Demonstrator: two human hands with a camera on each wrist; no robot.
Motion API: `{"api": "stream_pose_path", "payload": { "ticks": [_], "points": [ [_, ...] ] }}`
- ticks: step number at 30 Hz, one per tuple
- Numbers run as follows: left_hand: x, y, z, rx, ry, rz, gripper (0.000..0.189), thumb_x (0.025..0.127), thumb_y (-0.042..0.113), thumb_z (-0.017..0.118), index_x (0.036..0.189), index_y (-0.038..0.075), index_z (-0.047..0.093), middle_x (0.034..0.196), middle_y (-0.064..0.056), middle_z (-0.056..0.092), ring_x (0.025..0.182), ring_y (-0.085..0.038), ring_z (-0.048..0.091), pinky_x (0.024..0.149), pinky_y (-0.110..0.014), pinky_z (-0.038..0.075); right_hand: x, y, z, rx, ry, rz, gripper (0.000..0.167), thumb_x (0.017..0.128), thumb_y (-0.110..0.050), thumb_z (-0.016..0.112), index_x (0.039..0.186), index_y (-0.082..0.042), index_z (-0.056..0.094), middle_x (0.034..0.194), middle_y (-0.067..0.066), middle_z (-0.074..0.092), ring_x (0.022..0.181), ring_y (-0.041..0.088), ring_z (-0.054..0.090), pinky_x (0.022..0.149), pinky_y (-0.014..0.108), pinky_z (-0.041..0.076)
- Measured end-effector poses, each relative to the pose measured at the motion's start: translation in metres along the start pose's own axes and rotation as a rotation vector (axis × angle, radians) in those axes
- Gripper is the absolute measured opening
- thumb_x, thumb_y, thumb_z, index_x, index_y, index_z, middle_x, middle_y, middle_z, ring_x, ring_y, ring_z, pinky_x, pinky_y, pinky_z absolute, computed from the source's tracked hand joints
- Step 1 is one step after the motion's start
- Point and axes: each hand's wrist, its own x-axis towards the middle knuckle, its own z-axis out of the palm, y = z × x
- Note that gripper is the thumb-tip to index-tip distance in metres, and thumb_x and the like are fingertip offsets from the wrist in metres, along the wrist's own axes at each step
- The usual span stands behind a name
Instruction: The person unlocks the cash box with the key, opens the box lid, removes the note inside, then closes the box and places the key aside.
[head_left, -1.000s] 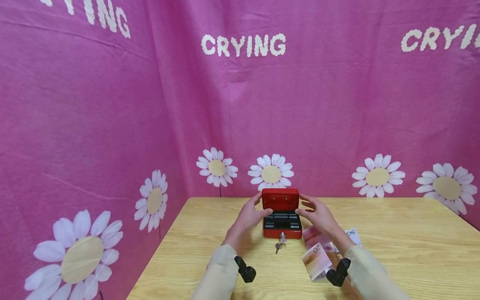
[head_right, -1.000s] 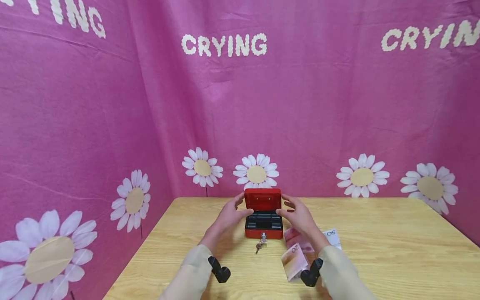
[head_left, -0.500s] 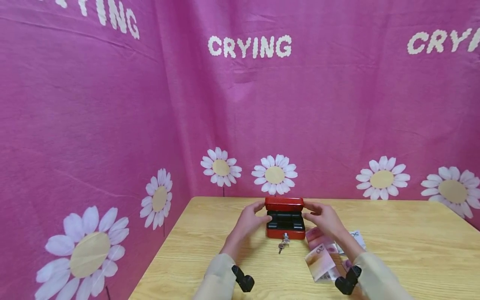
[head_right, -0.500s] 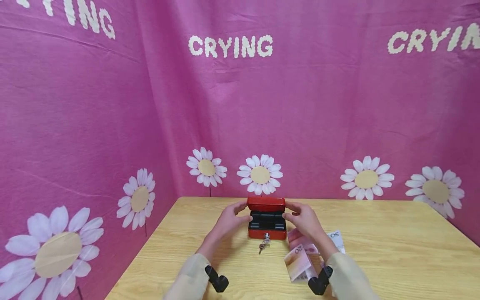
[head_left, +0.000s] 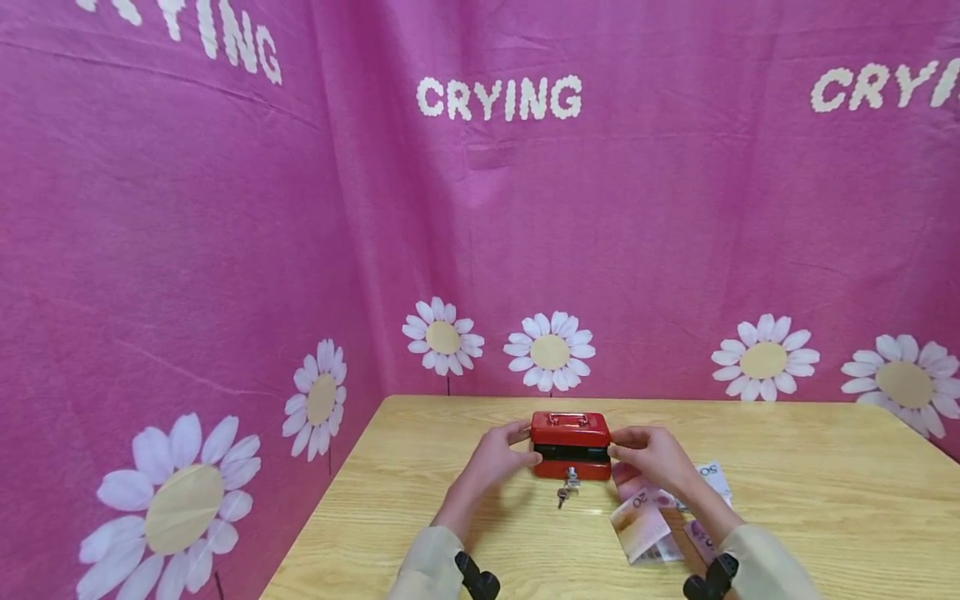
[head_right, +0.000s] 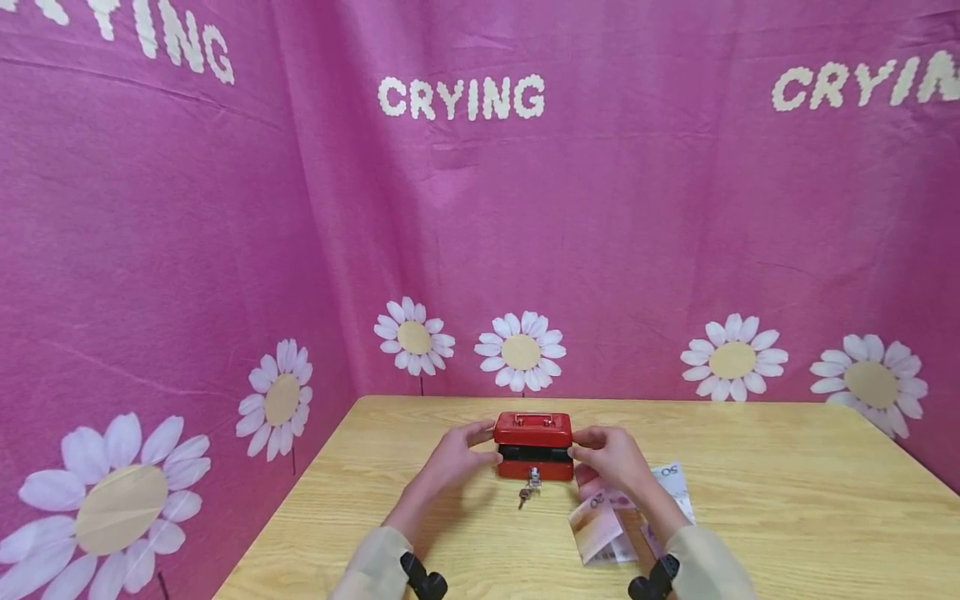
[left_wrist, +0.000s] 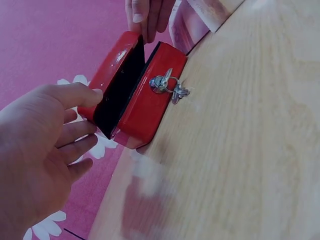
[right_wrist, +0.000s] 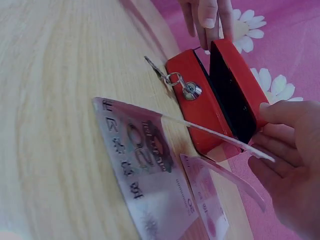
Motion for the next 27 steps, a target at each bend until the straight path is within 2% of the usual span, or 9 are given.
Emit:
{"api": "stream_pose_path", "payload": {
  "ticks": [3,9,13,17,18,21,24,27],
  "points": [
    [-0.005,-0.001,0.0,0.032,-0.021,-0.012,0.06,0.085,0.022,0.078,0.141,0.013,0.057,0.138,-0.005,0.063,0.134,-0.03,0.052,0.112,-0.052,0.041,-0.002,0.002,0.002,-0.007,-0.015,-0.004,0.034,0.091,-0.017,0.07,0.118,0.004,0.069,0.102,0.015,0.075,0.086,0.022,0.071,0.074,0.028,0.057],
    [-0.009,-0.004,0.0,0.06,-0.059,0.002,0.058,0.086,0.019,0.077,0.14,0.009,0.058,0.138,-0.007,0.063,0.135,-0.03,0.052,0.112,-0.049,0.042,-0.005,0.004,0.005,-0.101,-0.005,-0.028,0.033,0.089,-0.021,0.073,0.113,0.001,0.072,0.097,0.009,0.076,0.083,0.012,0.067,0.078,0.029,0.053],
    [-0.011,-0.005,0.001,0.074,-0.068,0.007,0.056,0.086,0.017,0.076,0.139,0.01,0.058,0.137,-0.006,0.063,0.134,-0.03,0.052,0.111,-0.05,0.043,-0.006,0.003,0.007,-0.109,-0.009,-0.025,0.03,0.088,-0.02,0.074,0.111,0.001,0.073,0.097,0.01,0.076,0.082,0.012,0.066,0.075,0.027,0.052],
    [-0.011,-0.006,0.001,0.131,-0.072,0.03,0.052,0.087,0.013,0.075,0.137,0.011,0.061,0.137,-0.006,0.063,0.131,-0.027,0.055,0.107,-0.048,0.047,-0.006,0.002,0.008,-0.107,-0.009,-0.008,0.03,0.088,-0.018,0.074,0.111,0.001,0.073,0.096,0.009,0.076,0.08,0.012,0.065,0.072,0.026,0.052],
    [-0.011,-0.006,0.002,0.157,-0.073,0.039,0.051,0.087,0.013,0.075,0.136,0.011,0.062,0.137,-0.005,0.063,0.129,-0.024,0.056,0.105,-0.045,0.048,-0.006,0.002,0.008,-0.105,-0.012,-0.006,0.03,0.088,-0.018,0.074,0.111,0.002,0.072,0.095,0.009,0.075,0.079,0.012,0.065,0.071,0.026,0.052],
    [-0.01,-0.005,0.003,0.235,-0.072,0.062,0.049,0.087,0.01,0.073,0.134,0.01,0.063,0.136,-0.006,0.064,0.11,-0.017,0.06,0.086,-0.031,0.052,-0.007,0.002,0.01,-0.09,-0.012,0.005,0.03,0.088,-0.016,0.073,0.111,0.003,0.071,0.091,0.008,0.075,0.078,0.014,0.067,0.068,0.024,0.052],
    [-0.009,-0.002,0.004,0.289,-0.069,0.065,0.047,0.087,0.008,0.072,0.134,0.009,0.064,0.135,-0.007,0.065,0.091,-0.014,0.055,0.067,-0.024,0.043,-0.009,0.0,0.012,-0.075,-0.011,0.003,0.027,0.089,-0.013,0.07,0.109,0.006,0.07,0.087,0.01,0.074,0.076,0.017,0.067,0.064,0.025,0.053],
    [-0.009,0.002,0.005,0.301,-0.072,0.052,0.047,0.088,0.006,0.07,0.134,0.009,0.064,0.135,-0.008,0.064,0.08,-0.015,0.051,0.058,-0.023,0.037,-0.011,-0.004,0.014,-0.078,0.024,0.017,0.024,0.09,-0.011,0.068,0.106,0.006,0.07,0.083,0.01,0.072,0.073,0.018,0.067,0.062,0.026,0.054]
  ]
}}
